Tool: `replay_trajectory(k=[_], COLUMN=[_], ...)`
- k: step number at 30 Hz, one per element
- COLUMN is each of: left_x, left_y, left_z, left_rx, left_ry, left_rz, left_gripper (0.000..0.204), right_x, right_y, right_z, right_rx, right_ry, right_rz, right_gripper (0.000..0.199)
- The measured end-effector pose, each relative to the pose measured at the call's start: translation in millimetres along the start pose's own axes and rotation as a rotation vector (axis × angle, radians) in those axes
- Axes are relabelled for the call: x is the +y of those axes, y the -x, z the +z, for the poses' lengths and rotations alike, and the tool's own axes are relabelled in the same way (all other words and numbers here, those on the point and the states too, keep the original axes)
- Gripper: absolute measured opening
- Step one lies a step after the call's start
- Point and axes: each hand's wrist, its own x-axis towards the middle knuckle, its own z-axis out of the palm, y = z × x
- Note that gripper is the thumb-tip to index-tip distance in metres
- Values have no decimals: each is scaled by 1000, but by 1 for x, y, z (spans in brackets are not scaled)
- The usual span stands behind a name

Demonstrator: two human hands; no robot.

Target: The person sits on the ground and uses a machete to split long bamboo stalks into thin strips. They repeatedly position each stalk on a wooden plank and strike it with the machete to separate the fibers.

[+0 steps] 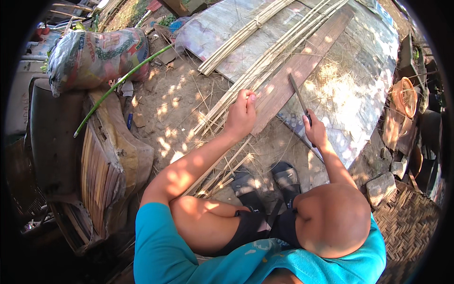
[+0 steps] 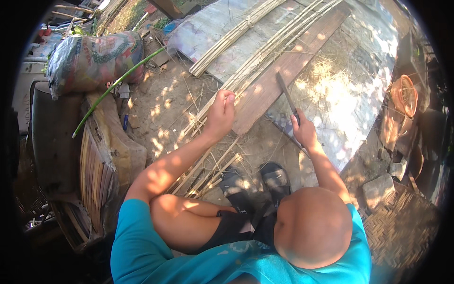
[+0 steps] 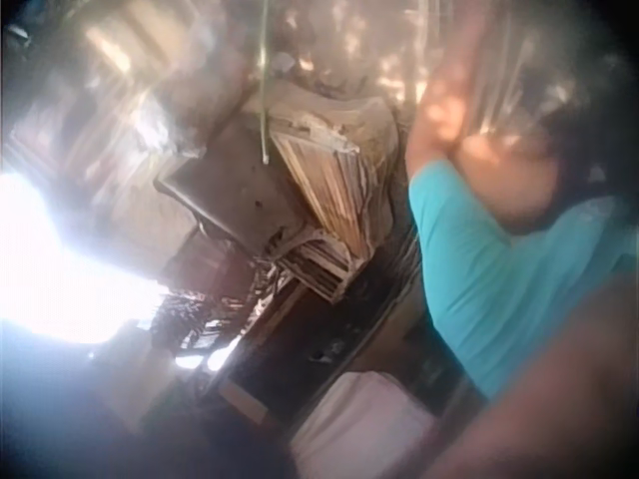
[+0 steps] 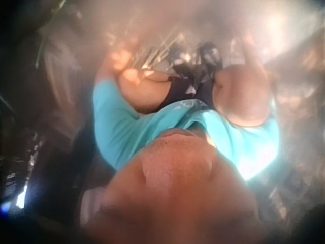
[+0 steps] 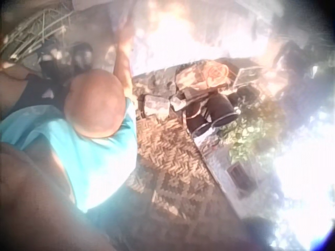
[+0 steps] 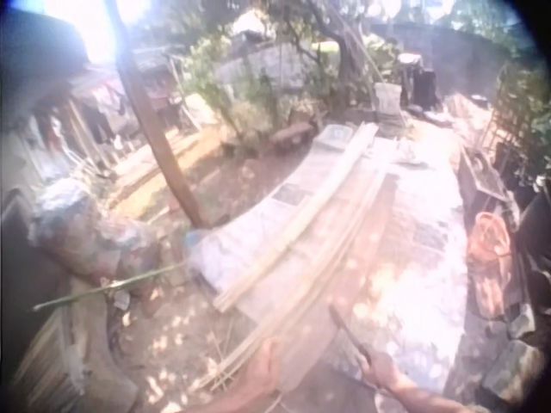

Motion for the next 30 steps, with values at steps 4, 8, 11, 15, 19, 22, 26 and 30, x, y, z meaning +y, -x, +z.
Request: replay_trajectory(k=[4,8,11,15,19,22,26,30], left_x=[-10,-31,-104,-166,-220,-278,-311,-318], left_y=[18,19,41,68,30,16,7,7], left_z=[9,-2,-21,-58,-101,-124,-96,-72], left_rx=[15,-475,-1203,-1084,-277,-135,-357,-388], left_ry=[167,-163,-447,-665,-548,-621,-631,-486], left_rz=[182,150,-82,-148,-309,-231,-445,-377], left_gripper=[25,36,44,39,34,31,34,31], right_x=[-9,-4,-2,1,8,4,-5,4], right_y=[-1,-2,-4,-4,-3,-3,-2,0], right_z=[-6,-4,4,1,4,5,-5,-6], right_rx=[-28,-6,-8,-53,-29,-23,-58,-53], right_ry=[15,-6,-39,-24,-6,-28,17,-13], right_rz=[-1,-10,-48,-4,-23,-44,-14,21], right_gripper=[49,49,50,51,51,51,54,56])
